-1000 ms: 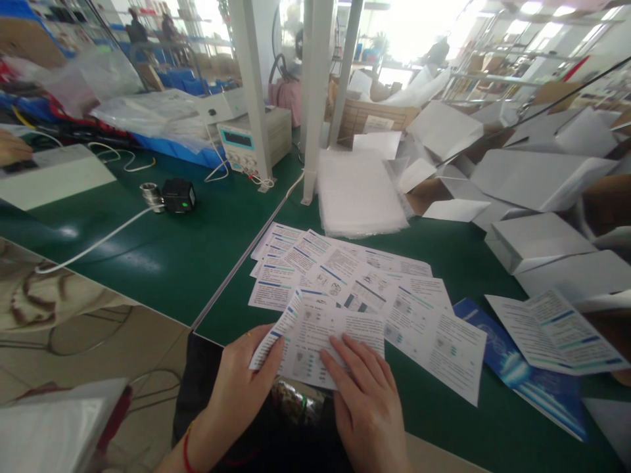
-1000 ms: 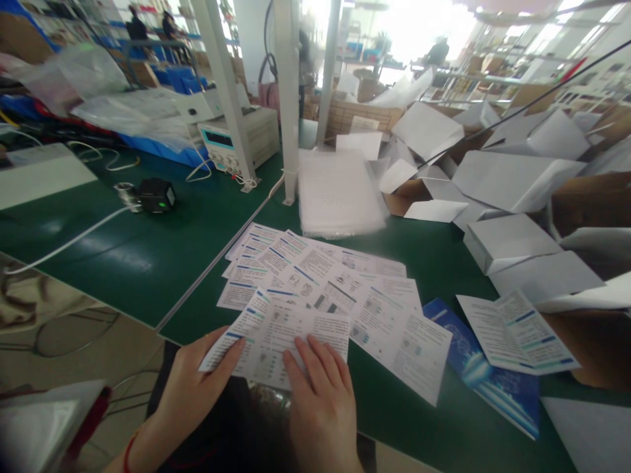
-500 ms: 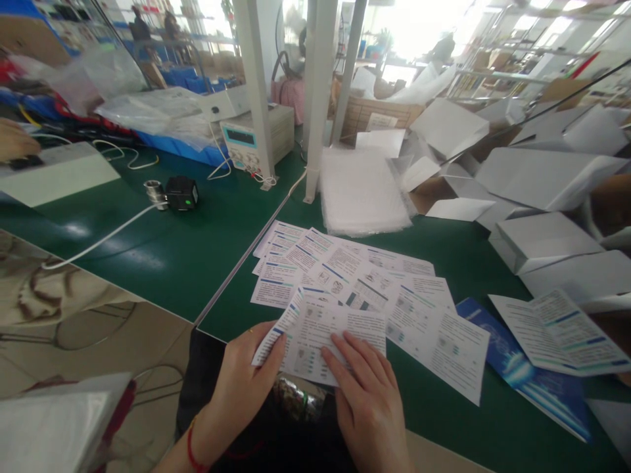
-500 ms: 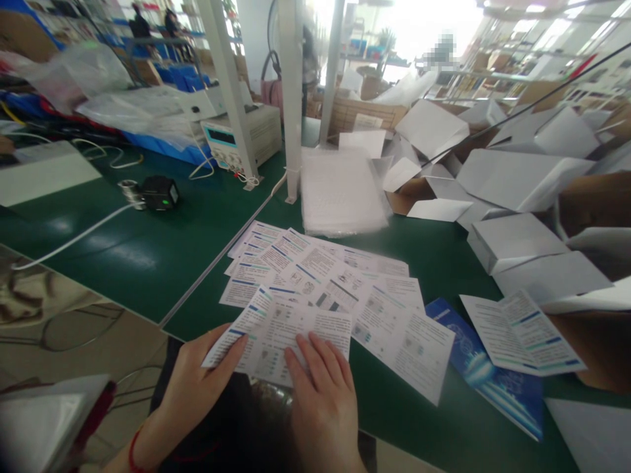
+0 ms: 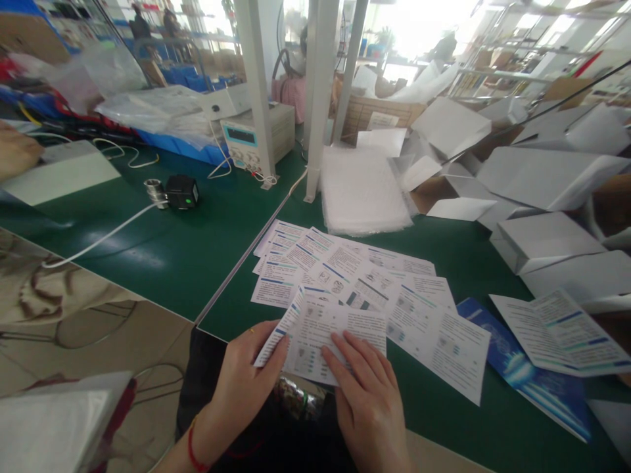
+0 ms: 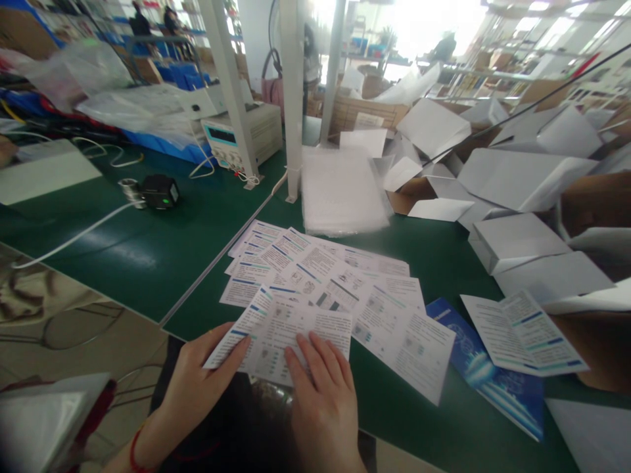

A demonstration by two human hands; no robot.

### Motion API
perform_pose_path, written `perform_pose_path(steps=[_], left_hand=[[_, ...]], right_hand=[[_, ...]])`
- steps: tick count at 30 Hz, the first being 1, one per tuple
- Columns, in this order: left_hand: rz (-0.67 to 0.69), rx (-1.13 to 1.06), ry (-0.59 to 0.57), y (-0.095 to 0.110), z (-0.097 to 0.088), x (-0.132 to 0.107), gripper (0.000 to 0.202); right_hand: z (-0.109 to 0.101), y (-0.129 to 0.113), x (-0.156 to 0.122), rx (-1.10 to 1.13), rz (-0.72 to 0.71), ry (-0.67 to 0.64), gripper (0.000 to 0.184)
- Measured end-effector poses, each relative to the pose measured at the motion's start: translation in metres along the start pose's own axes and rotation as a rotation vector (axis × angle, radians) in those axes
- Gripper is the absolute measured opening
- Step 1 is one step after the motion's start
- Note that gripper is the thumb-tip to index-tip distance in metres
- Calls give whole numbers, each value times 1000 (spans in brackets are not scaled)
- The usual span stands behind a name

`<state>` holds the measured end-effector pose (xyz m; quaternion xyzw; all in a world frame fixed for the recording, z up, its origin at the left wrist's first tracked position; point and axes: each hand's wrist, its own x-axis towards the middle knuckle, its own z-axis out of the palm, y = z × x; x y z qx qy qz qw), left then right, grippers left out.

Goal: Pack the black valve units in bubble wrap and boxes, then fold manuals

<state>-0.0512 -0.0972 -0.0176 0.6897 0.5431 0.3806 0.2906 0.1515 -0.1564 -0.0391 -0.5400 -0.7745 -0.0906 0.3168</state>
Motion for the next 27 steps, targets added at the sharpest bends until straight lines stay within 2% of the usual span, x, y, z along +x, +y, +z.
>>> perform_pose_path(steps=[11, 19, 21, 25, 27], left_hand=[[-11, 9, 6, 0, 0, 0, 22], [39, 26, -19, -4, 1, 0, 21], [106, 36, -46, -4, 1, 0, 22], [358, 108, -121, 1, -2, 3, 39], [455, 163, -151, 3, -1, 6, 39]], right_hand=[[1, 0, 0, -7, 4, -6, 41], [2, 0, -2, 13, 12, -6, 41], [2, 1, -2, 13, 13, -1, 41], [0, 1, 0, -4, 1, 0, 40], [0, 0, 2, 4, 4, -1, 36]])
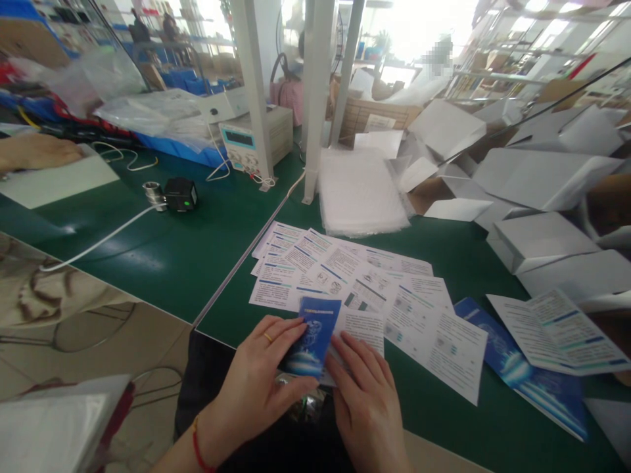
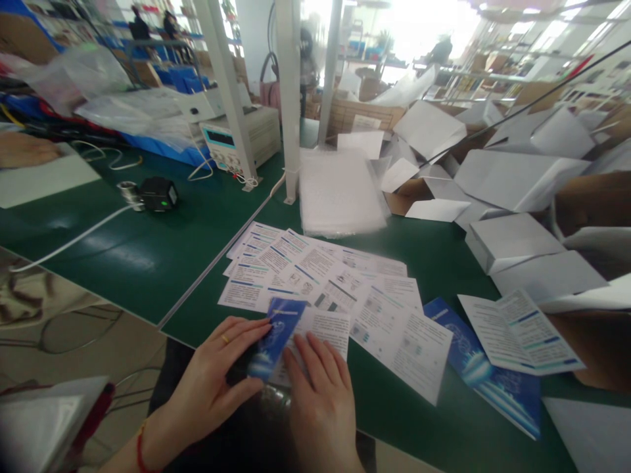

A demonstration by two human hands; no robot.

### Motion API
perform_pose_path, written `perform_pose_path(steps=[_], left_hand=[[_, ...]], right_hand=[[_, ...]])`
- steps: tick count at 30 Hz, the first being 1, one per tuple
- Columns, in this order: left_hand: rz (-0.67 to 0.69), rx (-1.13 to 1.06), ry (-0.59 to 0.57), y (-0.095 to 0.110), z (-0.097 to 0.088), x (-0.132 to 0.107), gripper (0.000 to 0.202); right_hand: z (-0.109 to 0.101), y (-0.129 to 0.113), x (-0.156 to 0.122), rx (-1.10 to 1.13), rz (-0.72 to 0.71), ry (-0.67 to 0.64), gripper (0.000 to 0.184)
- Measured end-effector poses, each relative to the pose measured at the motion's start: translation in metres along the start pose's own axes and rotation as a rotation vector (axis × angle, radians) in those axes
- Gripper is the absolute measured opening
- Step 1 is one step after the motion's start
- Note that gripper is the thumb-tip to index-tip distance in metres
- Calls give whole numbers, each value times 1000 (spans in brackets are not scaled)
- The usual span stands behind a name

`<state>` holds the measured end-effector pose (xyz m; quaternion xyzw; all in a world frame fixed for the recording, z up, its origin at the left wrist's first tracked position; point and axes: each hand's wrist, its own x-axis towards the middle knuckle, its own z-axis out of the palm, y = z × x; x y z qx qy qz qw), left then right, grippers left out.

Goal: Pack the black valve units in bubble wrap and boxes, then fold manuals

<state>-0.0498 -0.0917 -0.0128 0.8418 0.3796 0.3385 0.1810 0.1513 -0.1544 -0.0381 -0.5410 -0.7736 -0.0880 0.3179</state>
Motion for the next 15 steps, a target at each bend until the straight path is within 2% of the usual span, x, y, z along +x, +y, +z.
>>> perform_pose_path(steps=[3, 6, 9, 15], left_hand=[[54, 113, -14, -2, 6, 5, 28], [138, 221, -8, -8, 17, 8, 30], [229, 284, -68, -13, 24, 8, 35], [249, 391, -143, -14, 29, 11, 42]], right_hand=[[1, -1, 2, 37, 21, 18, 33], [3, -1, 2, 57, 23, 36, 35], [3, -1, 1, 57, 30, 37, 34], [3, -1, 1, 39, 24, 26, 35]])
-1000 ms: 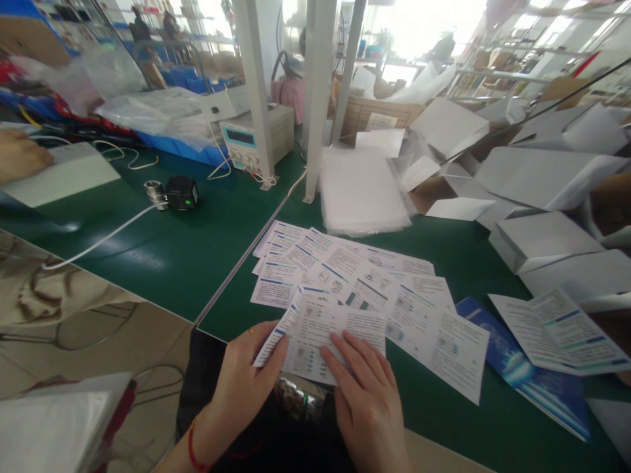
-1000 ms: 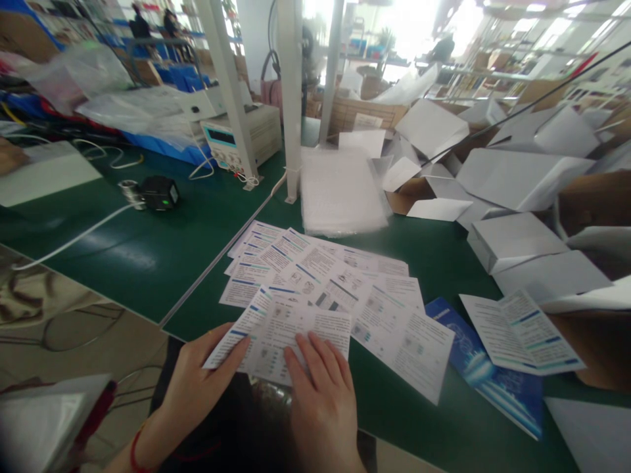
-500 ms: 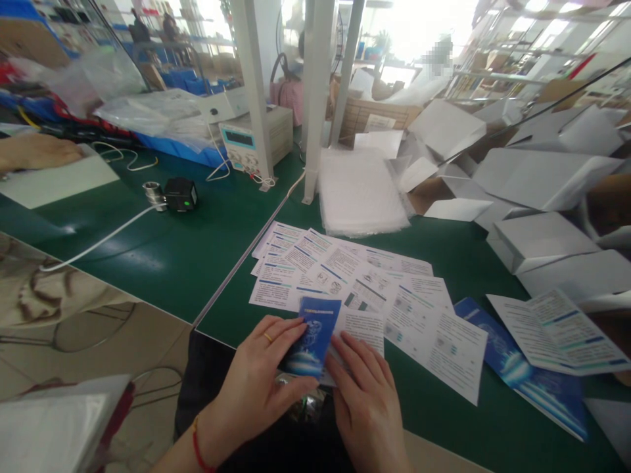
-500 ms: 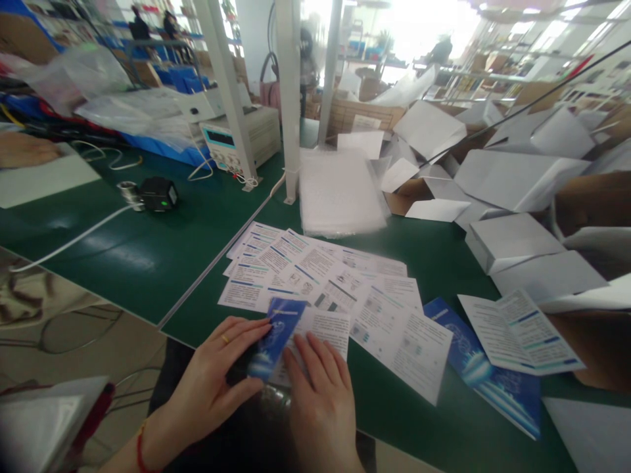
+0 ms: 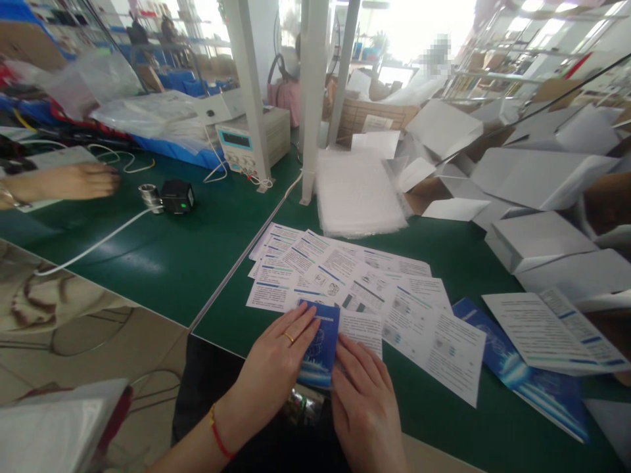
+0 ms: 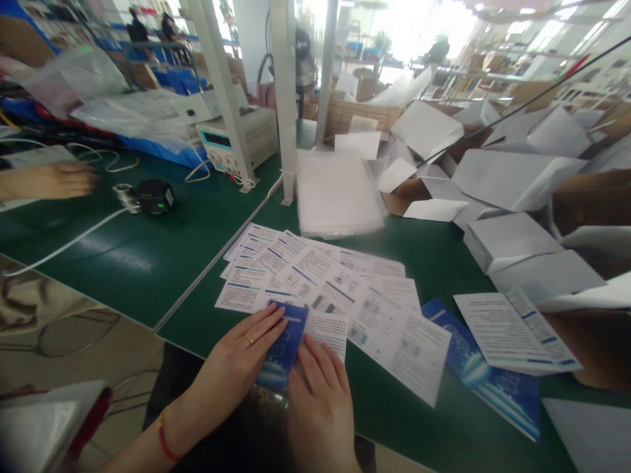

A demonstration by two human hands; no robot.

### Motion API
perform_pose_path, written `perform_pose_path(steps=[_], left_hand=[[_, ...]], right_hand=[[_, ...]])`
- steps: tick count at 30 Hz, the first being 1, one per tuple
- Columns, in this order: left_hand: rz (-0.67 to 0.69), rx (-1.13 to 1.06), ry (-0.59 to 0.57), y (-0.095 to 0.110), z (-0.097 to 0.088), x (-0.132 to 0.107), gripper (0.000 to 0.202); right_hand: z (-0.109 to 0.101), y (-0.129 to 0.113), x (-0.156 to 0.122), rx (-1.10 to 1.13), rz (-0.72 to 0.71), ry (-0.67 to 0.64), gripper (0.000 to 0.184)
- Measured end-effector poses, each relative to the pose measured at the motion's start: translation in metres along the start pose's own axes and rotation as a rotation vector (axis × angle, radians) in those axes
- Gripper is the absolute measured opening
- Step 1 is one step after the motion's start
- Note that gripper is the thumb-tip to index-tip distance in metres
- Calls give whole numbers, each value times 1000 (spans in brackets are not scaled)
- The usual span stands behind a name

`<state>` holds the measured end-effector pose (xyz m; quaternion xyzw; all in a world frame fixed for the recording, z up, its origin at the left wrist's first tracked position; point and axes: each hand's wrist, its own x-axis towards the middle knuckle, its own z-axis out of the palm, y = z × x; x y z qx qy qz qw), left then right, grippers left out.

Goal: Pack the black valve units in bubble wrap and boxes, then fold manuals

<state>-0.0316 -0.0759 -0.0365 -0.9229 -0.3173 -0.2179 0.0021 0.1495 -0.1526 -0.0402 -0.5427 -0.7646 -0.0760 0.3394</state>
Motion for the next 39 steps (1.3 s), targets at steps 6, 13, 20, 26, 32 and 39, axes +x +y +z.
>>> perform_pose_path(steps=[6, 13, 20, 26, 32, 39], left_hand=[[-10, 40, -118, 6, -3, 4, 44], [-123, 35, -124, 25, 0, 9, 52], [99, -43, -125, 18, 6, 8, 40], [94, -73, -162, 18, 1, 11, 43], [91, -76, -254, 19, -1, 11, 57], [118, -66, -278, 17, -3, 12, 57]], right_hand=[[-10, 4, -4, -59, -89, -75, 32], [-32, 26, -20, -99, -103, -88, 28], [-30, 51, -10, -253, 41, -198, 36], [-34, 62, -16, -260, 31, -226, 38], [-59, 48, -50, -142, -151, -231, 35], [-50, 56, -32, -226, 33, -253, 37]])
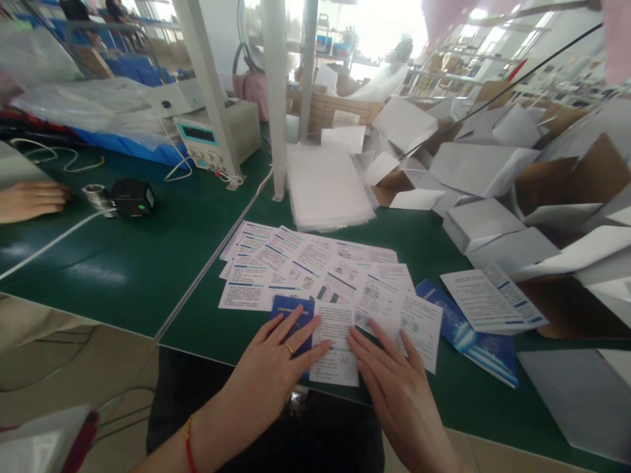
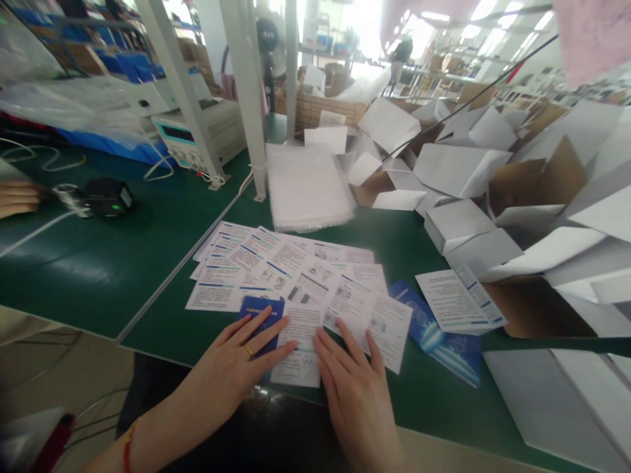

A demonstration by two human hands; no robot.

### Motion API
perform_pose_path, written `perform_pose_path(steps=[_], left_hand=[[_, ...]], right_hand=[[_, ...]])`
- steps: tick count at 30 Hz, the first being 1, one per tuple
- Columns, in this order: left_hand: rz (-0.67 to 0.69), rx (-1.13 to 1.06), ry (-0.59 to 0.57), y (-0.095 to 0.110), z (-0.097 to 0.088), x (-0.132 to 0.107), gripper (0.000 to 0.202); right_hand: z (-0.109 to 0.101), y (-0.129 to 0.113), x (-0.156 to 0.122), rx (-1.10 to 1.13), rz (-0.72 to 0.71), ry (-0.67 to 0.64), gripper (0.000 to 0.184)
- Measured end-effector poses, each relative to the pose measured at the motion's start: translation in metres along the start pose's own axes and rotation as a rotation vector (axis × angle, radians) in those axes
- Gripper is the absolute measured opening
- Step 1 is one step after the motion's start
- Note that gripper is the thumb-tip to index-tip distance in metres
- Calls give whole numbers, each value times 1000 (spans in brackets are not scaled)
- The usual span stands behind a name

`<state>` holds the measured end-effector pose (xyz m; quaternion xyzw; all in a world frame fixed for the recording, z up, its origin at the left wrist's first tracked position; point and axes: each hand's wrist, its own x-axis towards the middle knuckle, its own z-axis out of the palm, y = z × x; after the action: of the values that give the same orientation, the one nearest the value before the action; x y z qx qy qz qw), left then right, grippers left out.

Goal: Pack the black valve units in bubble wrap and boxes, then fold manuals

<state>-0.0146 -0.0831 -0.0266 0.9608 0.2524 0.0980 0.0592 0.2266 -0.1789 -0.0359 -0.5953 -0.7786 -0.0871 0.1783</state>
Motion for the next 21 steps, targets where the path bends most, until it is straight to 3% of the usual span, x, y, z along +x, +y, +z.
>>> perform_pose_path(steps=[3, 7, 13, 17, 19, 21], left_hand=[[-3, 21, 18, 0, 1, 0, 56], [-16, 39, 42, 0, 6, -2, 56], [-9, 15, 64, -1, 5, -1, 54], [2, 31, 152, 1, 9, -2, 47], [-62, 45, 222, 4, 13, -6, 39], [-188, 68, 298, 8, 16, -11, 34]], right_hand=[[11, 8, 19, -34, 85, -1, 40], [16, 9, 24, -81, 66, 56, 40], [-3, -7, -16, -69, -61, 94, 35], [-8, -10, -40, -13, -188, 155, 27], [-5, -11, -47, 40, -169, 240, 23], [0, -13, -48, 10, -35, 283, 23]])
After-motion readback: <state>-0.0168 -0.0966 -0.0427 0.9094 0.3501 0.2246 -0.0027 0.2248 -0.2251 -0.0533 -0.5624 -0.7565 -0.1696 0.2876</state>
